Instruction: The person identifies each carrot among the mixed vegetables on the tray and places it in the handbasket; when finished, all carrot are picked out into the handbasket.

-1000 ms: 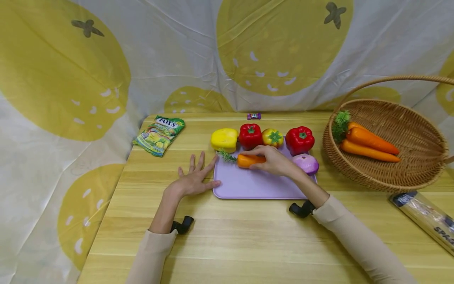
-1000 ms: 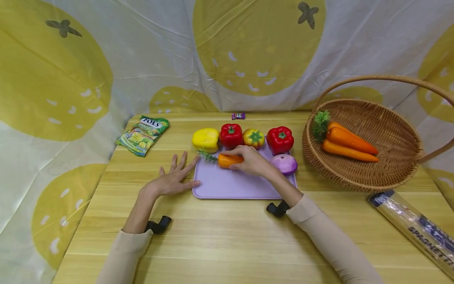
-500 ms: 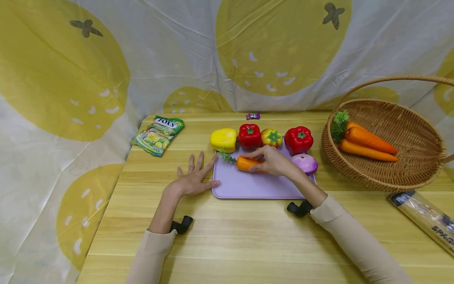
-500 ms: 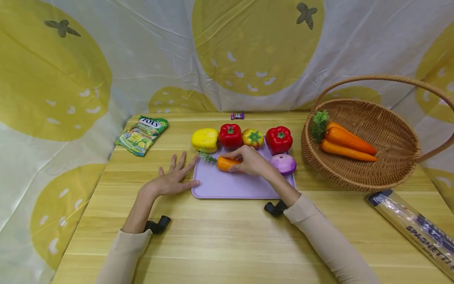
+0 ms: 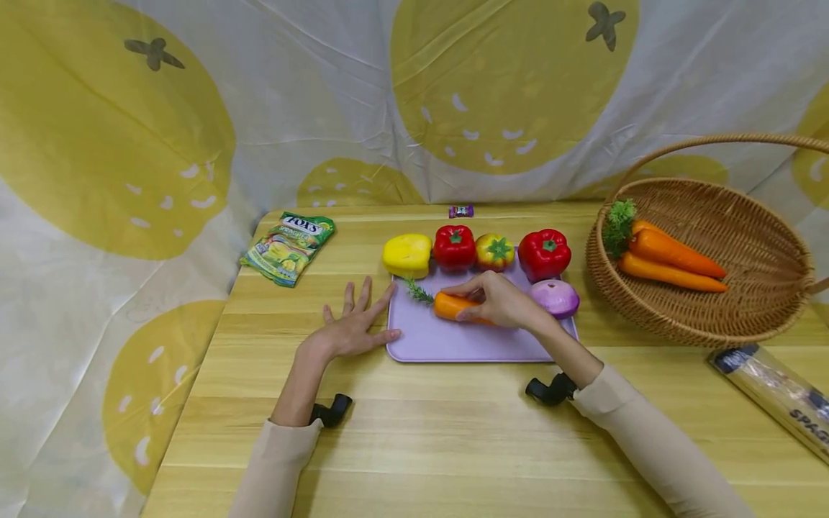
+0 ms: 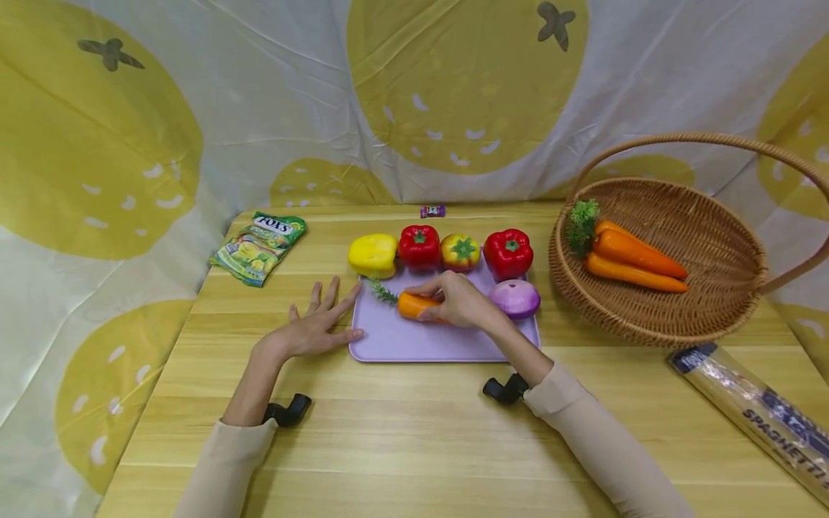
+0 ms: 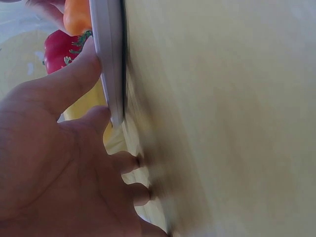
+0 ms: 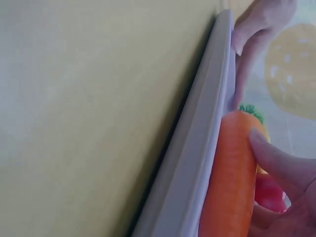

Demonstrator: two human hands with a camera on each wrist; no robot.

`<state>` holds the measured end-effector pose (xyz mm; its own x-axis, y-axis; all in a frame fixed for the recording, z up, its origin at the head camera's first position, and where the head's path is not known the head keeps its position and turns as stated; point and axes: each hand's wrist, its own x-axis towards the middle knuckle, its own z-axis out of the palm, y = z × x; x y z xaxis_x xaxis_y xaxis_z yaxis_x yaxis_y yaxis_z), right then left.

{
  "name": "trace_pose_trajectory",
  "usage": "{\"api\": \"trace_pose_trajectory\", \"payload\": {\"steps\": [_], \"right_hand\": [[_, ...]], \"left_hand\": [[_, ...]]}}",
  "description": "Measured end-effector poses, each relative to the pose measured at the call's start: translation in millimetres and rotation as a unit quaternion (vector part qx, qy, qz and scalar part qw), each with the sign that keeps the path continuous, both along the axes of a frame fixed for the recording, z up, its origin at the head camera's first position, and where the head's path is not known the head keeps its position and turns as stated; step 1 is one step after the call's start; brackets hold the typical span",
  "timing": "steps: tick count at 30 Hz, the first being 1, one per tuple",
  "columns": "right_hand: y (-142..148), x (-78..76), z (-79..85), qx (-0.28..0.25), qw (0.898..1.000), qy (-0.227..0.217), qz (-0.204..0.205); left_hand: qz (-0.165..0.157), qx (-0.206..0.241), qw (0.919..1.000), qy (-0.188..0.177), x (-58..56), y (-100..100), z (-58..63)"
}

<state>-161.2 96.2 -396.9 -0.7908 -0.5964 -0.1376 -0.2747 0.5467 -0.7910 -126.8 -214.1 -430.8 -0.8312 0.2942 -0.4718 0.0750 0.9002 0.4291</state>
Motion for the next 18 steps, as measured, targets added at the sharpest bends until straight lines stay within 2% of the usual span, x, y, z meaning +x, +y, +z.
{"api": "trace_pose_trajectory", "payload": {"steps": [3, 11, 15, 18], "right_hand": [[2.9, 5.1, 2.9, 0.006, 1.0, -0.01, 0.0], [8.6, 20.1, 10.3, 0.012, 0.998, -0.037, 0.049], [20.9, 29.2, 13.9, 0.002, 0.997, -0.035, 0.063], [35.4, 35.8, 19.3, -0.01, 0.997, -0.018, 0.071]], "left_hand": [[-0.003, -0.003, 1.0, 0.0, -1.7, 1.5, 0.4], [0.0, -0.006, 1.0, 0.002, -1.1, -1.5, -0.1], [-0.001, -0.002, 1.0, 0.002, -0.6, -0.6, 0.7], [0.0, -0.003, 1.0, 0.0, -0.1, 0.1, 1.3]]}}
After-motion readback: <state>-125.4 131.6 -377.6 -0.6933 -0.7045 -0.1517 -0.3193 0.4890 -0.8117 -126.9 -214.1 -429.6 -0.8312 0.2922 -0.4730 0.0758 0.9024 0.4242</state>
